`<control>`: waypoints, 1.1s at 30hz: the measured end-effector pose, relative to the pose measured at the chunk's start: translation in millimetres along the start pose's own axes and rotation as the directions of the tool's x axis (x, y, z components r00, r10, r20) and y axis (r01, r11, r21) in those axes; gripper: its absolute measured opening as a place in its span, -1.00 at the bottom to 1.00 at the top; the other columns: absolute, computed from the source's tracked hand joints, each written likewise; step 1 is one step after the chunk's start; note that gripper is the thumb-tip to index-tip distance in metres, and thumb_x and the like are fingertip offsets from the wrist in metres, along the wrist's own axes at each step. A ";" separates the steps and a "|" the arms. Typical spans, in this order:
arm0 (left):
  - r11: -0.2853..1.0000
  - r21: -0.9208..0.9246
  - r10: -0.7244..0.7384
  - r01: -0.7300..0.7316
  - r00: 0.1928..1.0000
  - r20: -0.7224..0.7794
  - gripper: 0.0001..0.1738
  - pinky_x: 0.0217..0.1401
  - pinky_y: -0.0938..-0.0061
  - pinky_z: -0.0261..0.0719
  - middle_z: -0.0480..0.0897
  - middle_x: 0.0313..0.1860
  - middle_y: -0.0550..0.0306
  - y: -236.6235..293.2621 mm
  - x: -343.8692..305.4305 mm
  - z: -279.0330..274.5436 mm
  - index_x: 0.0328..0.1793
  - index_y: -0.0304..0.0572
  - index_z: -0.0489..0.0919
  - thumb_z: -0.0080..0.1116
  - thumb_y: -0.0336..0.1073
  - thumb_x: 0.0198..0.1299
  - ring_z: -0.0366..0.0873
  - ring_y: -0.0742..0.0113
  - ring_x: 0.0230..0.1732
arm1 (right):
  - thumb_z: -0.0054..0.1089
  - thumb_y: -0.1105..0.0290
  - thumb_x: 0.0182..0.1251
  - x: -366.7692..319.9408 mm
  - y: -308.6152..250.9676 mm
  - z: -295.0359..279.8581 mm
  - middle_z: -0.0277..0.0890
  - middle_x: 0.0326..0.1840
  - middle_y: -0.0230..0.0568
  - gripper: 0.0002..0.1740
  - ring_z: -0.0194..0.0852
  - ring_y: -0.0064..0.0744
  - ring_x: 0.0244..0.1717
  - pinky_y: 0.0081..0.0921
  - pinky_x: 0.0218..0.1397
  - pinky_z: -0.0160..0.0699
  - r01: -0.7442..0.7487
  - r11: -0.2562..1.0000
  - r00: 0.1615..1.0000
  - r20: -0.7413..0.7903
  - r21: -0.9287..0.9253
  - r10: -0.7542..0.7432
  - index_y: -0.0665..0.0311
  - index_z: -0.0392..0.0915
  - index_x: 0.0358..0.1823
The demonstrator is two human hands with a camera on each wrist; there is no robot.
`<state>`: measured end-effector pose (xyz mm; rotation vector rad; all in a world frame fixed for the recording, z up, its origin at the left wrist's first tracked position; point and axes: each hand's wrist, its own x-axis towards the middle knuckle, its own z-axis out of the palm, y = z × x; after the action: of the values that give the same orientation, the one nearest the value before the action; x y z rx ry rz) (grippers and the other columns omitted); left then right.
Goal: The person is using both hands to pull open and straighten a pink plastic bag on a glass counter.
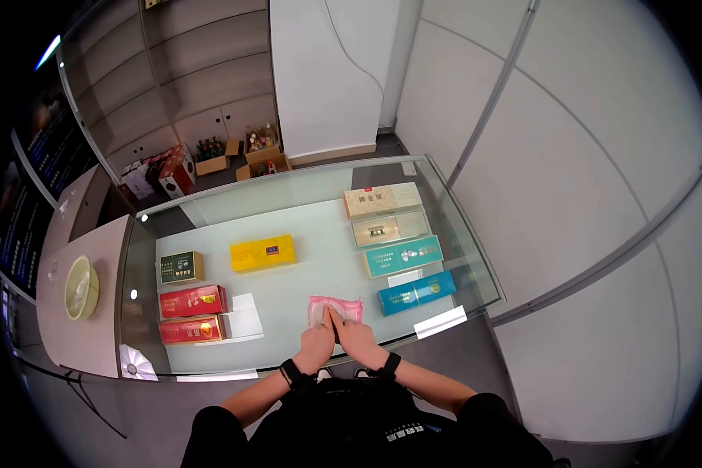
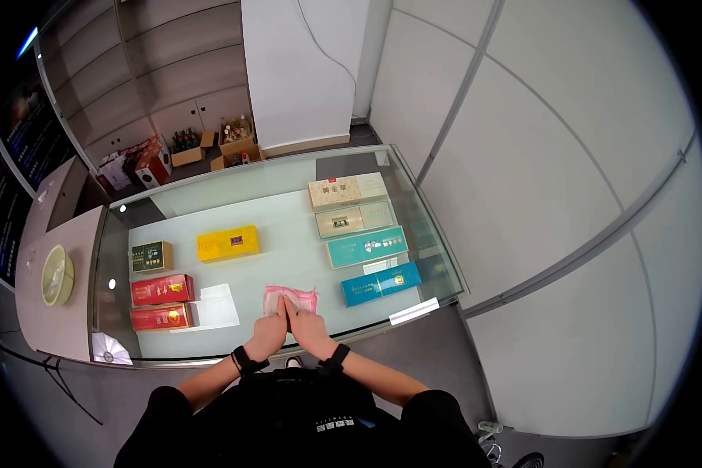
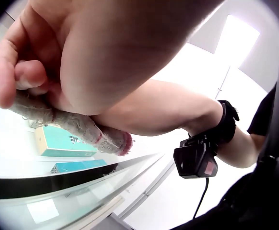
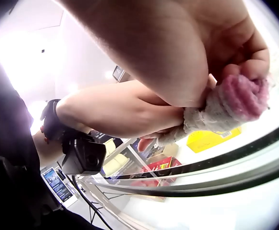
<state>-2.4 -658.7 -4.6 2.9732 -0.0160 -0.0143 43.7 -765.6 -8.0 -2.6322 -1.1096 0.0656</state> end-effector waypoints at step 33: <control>0.997 -0.074 0.002 0.007 0.991 0.130 -0.34 -0.59 0.33 0.38 0.49 -0.59 -0.09 -62.5 133.0 -10.9 0.11 -0.58 -0.12 -0.21 -0.39 -0.13 0.46 0.10 -0.60 | -0.16 0.35 -0.03 134.4 48.5 17.5 0.40 -0.64 -0.15 -0.38 0.37 -0.18 -0.65 -0.32 -0.66 0.30 -0.050 0.999 0.999 0.000 0.000 0.050 0.24 -0.11 0.12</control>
<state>131.3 -596.7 -5.5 2.8921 -0.0276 -0.2046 169.3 -698.5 -29.1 -2.6603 -1.0445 0.0758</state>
